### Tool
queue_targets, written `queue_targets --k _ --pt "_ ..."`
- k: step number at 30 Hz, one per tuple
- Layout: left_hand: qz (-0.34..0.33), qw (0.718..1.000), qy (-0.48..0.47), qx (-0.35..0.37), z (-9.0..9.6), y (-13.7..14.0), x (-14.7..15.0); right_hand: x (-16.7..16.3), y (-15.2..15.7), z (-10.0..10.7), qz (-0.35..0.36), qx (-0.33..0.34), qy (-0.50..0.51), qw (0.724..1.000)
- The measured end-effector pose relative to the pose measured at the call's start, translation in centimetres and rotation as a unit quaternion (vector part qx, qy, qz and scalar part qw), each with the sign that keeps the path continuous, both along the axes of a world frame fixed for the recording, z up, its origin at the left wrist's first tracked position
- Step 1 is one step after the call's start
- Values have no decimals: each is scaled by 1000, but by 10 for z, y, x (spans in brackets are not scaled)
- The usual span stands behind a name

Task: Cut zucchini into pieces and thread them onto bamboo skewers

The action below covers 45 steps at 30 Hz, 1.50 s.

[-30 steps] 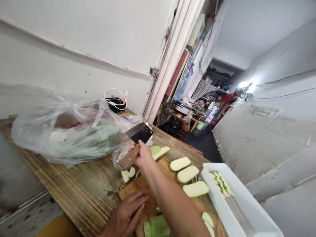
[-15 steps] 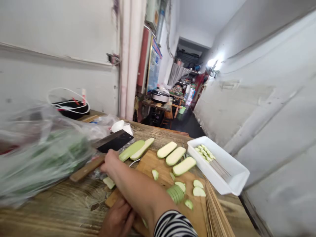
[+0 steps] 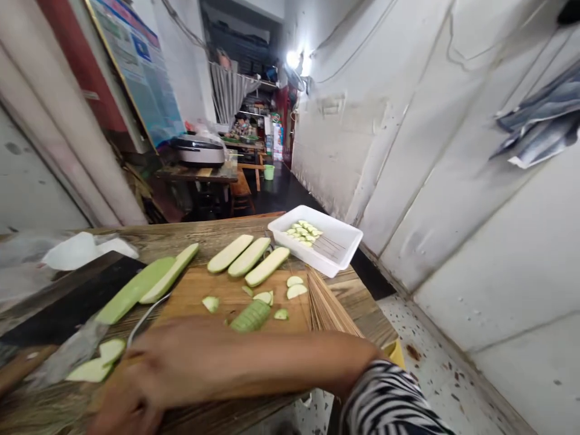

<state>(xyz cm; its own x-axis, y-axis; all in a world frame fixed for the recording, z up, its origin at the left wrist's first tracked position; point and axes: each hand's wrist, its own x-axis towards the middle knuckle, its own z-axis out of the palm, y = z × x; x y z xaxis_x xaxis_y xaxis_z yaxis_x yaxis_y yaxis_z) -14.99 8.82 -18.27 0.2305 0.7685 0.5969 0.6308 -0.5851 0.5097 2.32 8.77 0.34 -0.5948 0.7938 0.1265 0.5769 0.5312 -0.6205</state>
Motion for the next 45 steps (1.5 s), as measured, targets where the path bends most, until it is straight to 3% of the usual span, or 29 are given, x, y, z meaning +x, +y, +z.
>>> queue_targets --k 2,4,7,10,12,15,21,26,29,36,41,43,45 --pt "12 1000 4 11 11 -6 4 77 -41 1 -149 106 -27 983" --pt "26 999 12 27 23 -14 14 144 -73 -9 -319 107 -85 938" --pt "6 998 41 45 40 -26 40 200 -104 -37 -407 84 -96 904" --pt "-56 992 100 50 51 -29 75 200 -115 -59 -391 47 -92 914" --pt "-66 986 145 46 55 -26 96 184 -112 -67 -371 21 -159 915" --pt "-54 978 201 19 61 -14 117 165 -95 -71 -368 -12 -231 901" --pt "-24 961 274 -11 86 13 155 168 -62 -84 -344 -58 -221 911" --pt "6 911 395 -121 102 27 183 175 -54 -87 -336 -81 -208 915" --pt "11 899 400 -177 104 36 188 177 -49 -85 -334 -98 -199 916" --pt "-28 922 262 -283 98 57 175 188 -45 -78 -352 -116 -146 917" --pt "-32 954 17 -298 97 52 166 199 -58 -82 -364 -95 -82 923" --pt "-32 933 -117 -339 101 47 163 199 -71 -82 -372 -79 -69 922" --pt "-63 866 -278 -410 106 43 158 196 -88 -79 -381 -63 -51 921"
